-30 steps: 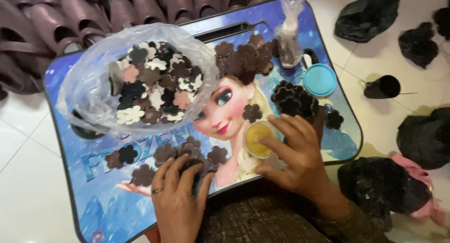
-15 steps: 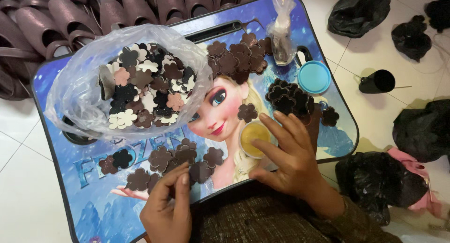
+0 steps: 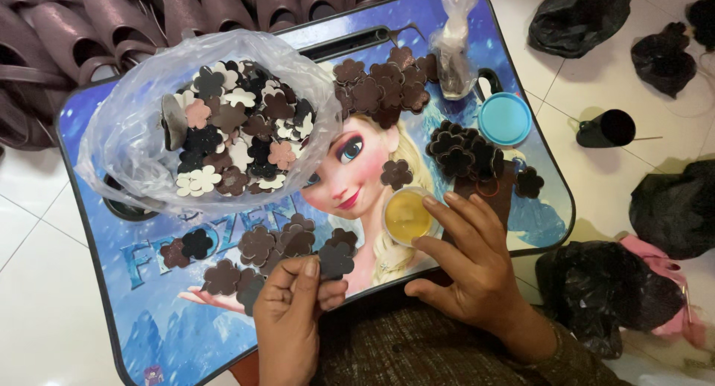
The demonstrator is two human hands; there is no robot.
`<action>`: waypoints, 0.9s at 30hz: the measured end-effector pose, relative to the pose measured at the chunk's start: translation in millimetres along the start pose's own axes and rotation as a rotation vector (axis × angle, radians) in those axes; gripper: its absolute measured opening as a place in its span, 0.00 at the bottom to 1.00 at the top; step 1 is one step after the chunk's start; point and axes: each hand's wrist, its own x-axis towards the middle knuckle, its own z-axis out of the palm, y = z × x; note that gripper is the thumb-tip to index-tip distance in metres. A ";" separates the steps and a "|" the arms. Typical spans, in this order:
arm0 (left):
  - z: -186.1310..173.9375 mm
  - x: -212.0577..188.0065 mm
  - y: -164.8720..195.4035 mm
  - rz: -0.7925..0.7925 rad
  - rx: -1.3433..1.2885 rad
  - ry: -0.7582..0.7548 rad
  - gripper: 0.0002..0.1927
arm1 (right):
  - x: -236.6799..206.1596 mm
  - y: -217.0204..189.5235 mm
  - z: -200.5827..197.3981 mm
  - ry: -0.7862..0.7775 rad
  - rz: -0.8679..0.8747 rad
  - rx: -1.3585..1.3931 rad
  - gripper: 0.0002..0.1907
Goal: The person repeatedly picks flower-shaped craft pieces from a plastic bag, applies a yellow substance from a small container to the back of each piece, and places them onto a brown backing sheet on a Frozen-themed tray.
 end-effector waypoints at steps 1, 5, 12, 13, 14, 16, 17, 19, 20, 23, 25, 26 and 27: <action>1.5 -0.6 1.0 0.009 -0.006 0.003 0.11 | -1.0 0.2 0.1 0.004 0.001 0.001 0.30; 5.9 -5.4 5.8 0.055 -0.056 -0.026 0.14 | -4.1 1.1 1.0 0.005 0.001 0.014 0.30; 21.1 -9.5 8.1 0.240 0.071 -0.030 0.24 | -8.3 -0.1 -7.1 -0.030 0.023 0.142 0.26; 22.3 -10.2 9.4 0.223 0.066 -0.025 0.26 | -9.2 -0.7 -10.3 -0.044 0.032 0.198 0.25; 24.0 -10.8 10.8 0.205 0.061 -0.022 0.28 | -9.7 -1.4 -13.6 -0.050 0.049 0.294 0.24; 27.8 -13.1 13.1 0.162 0.055 -0.018 0.29 | -9.6 -3.1 -19.4 -0.059 0.082 0.485 0.22; 29.8 -14.6 14.0 0.137 0.054 -0.018 0.30 | -8.8 -5.1 -20.2 -0.065 0.089 0.528 0.19; 33.9 -17.2 15.7 0.105 0.039 -0.044 0.30 | -6.3 -10.9 -20.0 -0.078 0.106 0.614 0.15; 35.1 -18.9 16.5 0.102 0.026 -0.068 0.30 | -4.9 -14.7 -19.3 -0.094 0.110 0.617 0.14; 36.7 -21.9 17.3 0.057 0.010 -0.080 0.30 | 0.7 -25.9 -13.2 -0.126 0.105 0.624 0.14; 34.8 -23.1 16.4 0.076 0.027 -0.082 0.30 | 3.3 -31.4 -9.3 -0.123 0.094 0.617 0.14; 33.5 -23.0 15.6 0.120 0.045 -0.088 0.29 | 4.2 -31.8 -9.0 -0.112 0.097 0.617 0.14; 31.6 -22.9 14.6 0.163 0.061 -0.094 0.29 | 4.7 -31.9 -8.7 -0.103 0.099 0.617 0.14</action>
